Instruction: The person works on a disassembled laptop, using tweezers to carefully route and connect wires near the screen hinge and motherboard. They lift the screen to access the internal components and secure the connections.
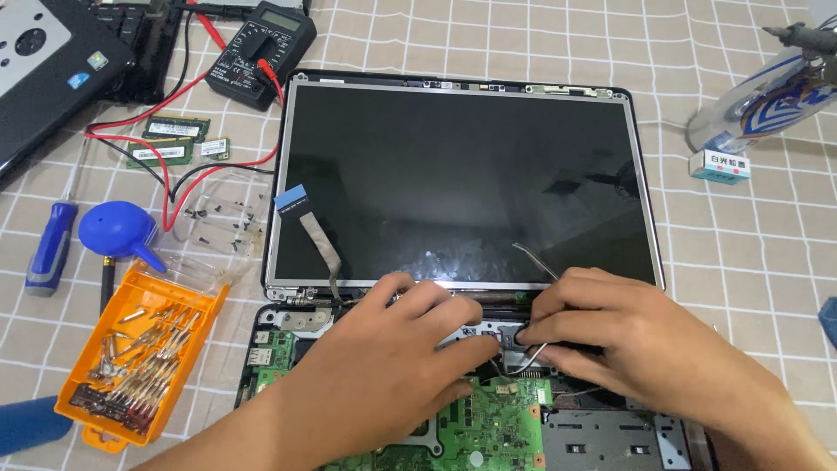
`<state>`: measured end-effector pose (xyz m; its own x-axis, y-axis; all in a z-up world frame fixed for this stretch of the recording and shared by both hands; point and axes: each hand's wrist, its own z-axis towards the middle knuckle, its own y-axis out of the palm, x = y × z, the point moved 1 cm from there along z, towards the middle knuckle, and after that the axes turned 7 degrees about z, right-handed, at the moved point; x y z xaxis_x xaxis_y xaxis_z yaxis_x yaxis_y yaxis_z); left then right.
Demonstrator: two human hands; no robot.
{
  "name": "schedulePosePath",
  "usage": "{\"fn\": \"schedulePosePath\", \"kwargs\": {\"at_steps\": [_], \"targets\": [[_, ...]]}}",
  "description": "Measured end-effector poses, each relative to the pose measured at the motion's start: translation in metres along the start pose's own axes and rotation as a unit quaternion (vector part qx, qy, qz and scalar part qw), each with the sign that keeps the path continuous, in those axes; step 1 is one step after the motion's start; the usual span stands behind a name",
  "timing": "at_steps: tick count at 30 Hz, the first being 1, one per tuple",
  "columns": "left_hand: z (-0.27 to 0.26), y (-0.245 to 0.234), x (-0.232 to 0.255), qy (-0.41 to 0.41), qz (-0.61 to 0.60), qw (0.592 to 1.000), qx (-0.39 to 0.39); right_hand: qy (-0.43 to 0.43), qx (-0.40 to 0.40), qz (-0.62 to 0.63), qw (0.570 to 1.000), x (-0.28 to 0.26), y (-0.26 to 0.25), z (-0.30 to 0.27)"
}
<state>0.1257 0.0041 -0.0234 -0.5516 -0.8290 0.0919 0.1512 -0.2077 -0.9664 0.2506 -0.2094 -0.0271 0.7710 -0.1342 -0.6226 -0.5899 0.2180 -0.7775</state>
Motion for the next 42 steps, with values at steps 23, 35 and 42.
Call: {"fn": "schedulePosePath", "kwargs": {"at_steps": [23,35,42], "targets": [[-0.001,0.003,0.004,0.003,0.006,0.999,0.049,0.032,-0.032,0.014,0.999,-0.004,-0.003,0.001],[0.0,-0.001,0.003,0.012,-0.005,0.999,0.042,0.049,-0.011,0.021,0.999,-0.015,-0.006,0.015],[0.0,-0.004,0.005,0.016,-0.03,0.999,0.006,0.227,-0.093,-0.017,0.969,-0.021,-0.01,0.033]]}}
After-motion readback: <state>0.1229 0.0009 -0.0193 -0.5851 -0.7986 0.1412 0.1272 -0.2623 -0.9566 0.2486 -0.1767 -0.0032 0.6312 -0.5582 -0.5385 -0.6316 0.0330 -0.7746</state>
